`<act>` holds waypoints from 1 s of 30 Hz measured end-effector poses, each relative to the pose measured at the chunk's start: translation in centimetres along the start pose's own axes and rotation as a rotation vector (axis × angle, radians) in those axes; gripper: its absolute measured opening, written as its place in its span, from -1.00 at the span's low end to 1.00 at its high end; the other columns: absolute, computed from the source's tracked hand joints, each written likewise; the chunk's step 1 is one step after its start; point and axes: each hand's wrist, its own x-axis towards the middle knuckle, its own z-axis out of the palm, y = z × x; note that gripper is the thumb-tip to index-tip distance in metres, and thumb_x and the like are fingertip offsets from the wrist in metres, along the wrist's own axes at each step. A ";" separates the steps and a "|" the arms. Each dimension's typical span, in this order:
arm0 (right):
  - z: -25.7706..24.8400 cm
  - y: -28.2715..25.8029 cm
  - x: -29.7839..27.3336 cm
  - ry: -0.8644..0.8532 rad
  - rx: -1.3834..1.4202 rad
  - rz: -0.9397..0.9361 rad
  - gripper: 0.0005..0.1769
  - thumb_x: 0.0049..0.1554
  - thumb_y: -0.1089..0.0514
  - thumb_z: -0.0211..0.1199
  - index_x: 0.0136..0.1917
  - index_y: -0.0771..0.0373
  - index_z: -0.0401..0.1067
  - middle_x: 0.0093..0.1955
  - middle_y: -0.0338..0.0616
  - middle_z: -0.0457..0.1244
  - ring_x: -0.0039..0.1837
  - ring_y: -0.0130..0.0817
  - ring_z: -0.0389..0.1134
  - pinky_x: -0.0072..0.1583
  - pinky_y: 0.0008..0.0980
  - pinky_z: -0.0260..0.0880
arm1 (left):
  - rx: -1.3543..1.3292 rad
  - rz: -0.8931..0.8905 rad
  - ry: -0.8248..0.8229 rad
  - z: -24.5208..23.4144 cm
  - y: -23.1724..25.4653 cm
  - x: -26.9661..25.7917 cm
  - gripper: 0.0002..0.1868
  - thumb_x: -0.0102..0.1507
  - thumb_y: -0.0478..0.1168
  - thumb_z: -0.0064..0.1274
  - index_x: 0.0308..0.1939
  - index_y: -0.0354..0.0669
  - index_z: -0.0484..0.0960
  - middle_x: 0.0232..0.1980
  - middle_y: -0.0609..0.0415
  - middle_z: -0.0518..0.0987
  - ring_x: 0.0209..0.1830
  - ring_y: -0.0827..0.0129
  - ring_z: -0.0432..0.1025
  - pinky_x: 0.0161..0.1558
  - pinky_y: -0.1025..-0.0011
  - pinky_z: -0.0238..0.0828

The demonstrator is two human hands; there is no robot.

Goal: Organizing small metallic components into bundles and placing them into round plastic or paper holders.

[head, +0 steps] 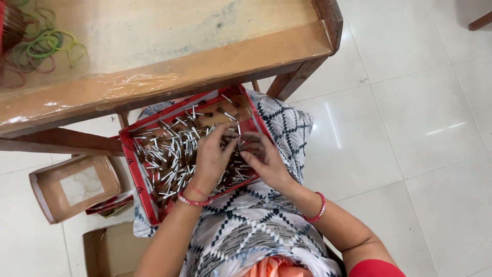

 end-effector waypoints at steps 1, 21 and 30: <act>0.5 -0.5 0.0 0.004 0.004 0.000 -0.49 0.25 0.28 0.21 0.44 0.35 0.24 0.29 -0.10 0.30 0.30 -0.38 0.35 0.33 -0.37 0.38 | 0.003 0.001 -0.005 -0.6 0.9 -0.6 -0.67 0.20 -0.39 0.21 0.06 -0.22 0.61 -0.15 -0.08 0.69 -0.16 0.14 0.62 -0.11 0.27 0.54; 2.2 0.0 -1.9 -0.199 -0.014 0.018 -0.54 0.16 0.41 0.32 0.31 0.38 0.31 -0.05 -0.20 0.35 0.01 -0.53 0.40 0.11 -0.48 0.49 | 0.292 0.391 0.249 -4.0 3.4 -7.8 -0.61 0.23 -0.47 0.17 0.16 -0.35 0.61 -0.10 -0.02 0.63 -0.11 0.18 0.55 -0.08 0.27 0.51; 3.1 -3.5 -1.9 -0.141 -0.440 -0.243 -0.75 0.11 0.38 0.38 0.10 0.35 0.55 -0.05 -0.13 0.37 -0.02 -0.42 0.40 -0.01 -0.48 0.42 | 0.016 0.118 0.280 -3.8 2.3 -8.7 -0.77 0.26 -0.41 0.16 0.00 -0.28 0.63 -0.12 -0.04 0.65 -0.18 0.16 0.54 -0.12 0.30 0.49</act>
